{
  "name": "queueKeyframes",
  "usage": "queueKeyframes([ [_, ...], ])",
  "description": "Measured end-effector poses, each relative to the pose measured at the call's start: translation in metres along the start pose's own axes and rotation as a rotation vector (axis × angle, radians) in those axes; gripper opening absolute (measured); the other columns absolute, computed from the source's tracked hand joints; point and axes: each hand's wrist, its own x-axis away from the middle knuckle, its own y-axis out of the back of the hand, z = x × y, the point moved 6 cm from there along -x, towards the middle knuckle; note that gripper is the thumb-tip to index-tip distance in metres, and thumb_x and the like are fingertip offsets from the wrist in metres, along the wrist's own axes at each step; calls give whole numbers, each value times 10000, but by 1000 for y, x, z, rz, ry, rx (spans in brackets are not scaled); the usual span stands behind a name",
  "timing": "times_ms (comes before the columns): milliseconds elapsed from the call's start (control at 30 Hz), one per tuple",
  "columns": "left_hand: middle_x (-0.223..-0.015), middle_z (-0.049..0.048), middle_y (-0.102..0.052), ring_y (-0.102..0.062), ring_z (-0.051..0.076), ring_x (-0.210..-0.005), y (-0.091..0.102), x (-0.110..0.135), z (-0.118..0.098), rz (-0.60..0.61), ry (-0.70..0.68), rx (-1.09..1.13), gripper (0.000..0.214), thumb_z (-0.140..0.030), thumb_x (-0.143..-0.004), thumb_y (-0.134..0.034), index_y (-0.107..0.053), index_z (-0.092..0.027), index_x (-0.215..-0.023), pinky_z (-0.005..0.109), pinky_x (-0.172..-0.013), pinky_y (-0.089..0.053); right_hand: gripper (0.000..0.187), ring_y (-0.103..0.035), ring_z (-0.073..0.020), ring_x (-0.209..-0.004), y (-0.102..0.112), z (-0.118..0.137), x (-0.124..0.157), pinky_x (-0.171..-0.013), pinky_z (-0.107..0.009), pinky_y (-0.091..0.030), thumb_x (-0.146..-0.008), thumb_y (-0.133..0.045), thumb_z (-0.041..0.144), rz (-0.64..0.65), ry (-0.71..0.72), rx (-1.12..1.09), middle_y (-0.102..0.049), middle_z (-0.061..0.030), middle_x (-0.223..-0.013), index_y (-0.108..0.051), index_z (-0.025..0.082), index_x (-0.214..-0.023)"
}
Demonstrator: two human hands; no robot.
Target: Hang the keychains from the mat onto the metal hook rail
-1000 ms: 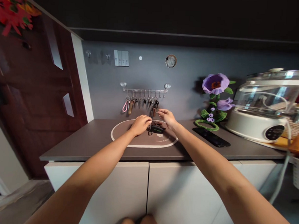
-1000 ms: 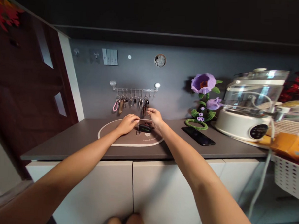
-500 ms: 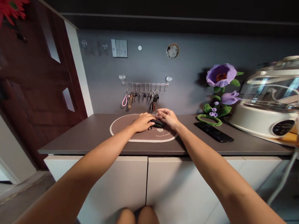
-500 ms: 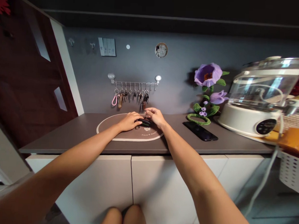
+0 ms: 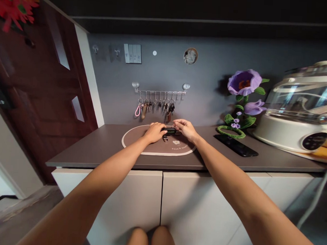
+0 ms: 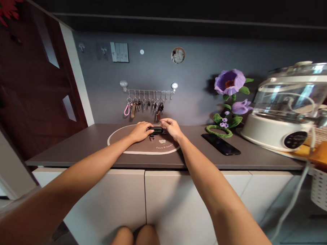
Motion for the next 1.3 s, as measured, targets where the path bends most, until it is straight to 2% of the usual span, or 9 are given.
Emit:
queueKeyframes([
  [133,-899,52,-645,-555,189,-853,1,0,9,-72,112,185,183,-249,-742,-534,-620,-177,-887,310,-794,-398,198,-548,-97,-625,0,0,-1,-648,-254,-456,-663,-626,270,21,32,77,-625,-3,-730,-622,166,-832],
  [367,-767,62,-642,-578,148,-700,-9,-1,30,-191,406,808,157,-174,-698,-573,-598,-120,-843,282,-719,-437,279,-549,-141,-817,-2,12,1,-802,-313,-429,-693,-589,331,-3,192,247,-612,-27,-869,-580,194,-936],
  [500,-693,33,-628,-573,122,-644,-16,1,38,-234,571,1153,97,-148,-688,-595,-591,-125,-782,303,-748,-445,296,-529,-140,-820,-6,18,5,-788,-307,-423,-711,-560,356,-22,228,312,-586,-31,-901,-547,198,-961],
  [633,-694,16,-614,-580,102,-642,-18,3,42,-275,660,1364,71,-121,-696,-600,-578,-126,-764,341,-791,-452,283,-517,-131,-772,-9,19,8,-731,-287,-426,-717,-543,364,-25,245,337,-565,-23,-858,-522,193,-941],
  [800,-705,38,-626,-616,120,-674,-19,0,41,-279,616,1583,68,-114,-731,-578,-529,-119,-778,379,-824,-448,220,-507,-117,-693,-16,18,10,-690,-274,-417,-731,-518,353,9,292,448,-560,-8,-785,-525,183,-870],
  [933,-716,44,-634,-628,129,-699,-17,-2,37,-258,573,1697,29,-106,-775,-519,-494,-120,-768,387,-841,-444,196,-518,-118,-700,-23,18,12,-688,-273,-415,-744,-499,328,48,335,544,-582,-18,-819,-532,181,-870],
  [1133,-794,77,-650,-632,144,-785,-11,-4,24,-166,475,1791,40,-114,-809,-471,-493,-124,-777,383,-888,-420,168,-516,-150,-784,-28,26,15,-731,-289,-395,-772,-471,317,13,462,772,-588,-38,-828,-565,186,-821],
  [1300,-843,81,-653,-628,145,-819,-11,-5,17,-109,402,1803,30,-122,-804,-489,-517,-128,-814,361,-910,-407,193,-505,-152,-782,-30,30,17,-741,-284,-379,-799,-444,332,-1,483,851,-576,-40,-795,-565,184,-778],
])
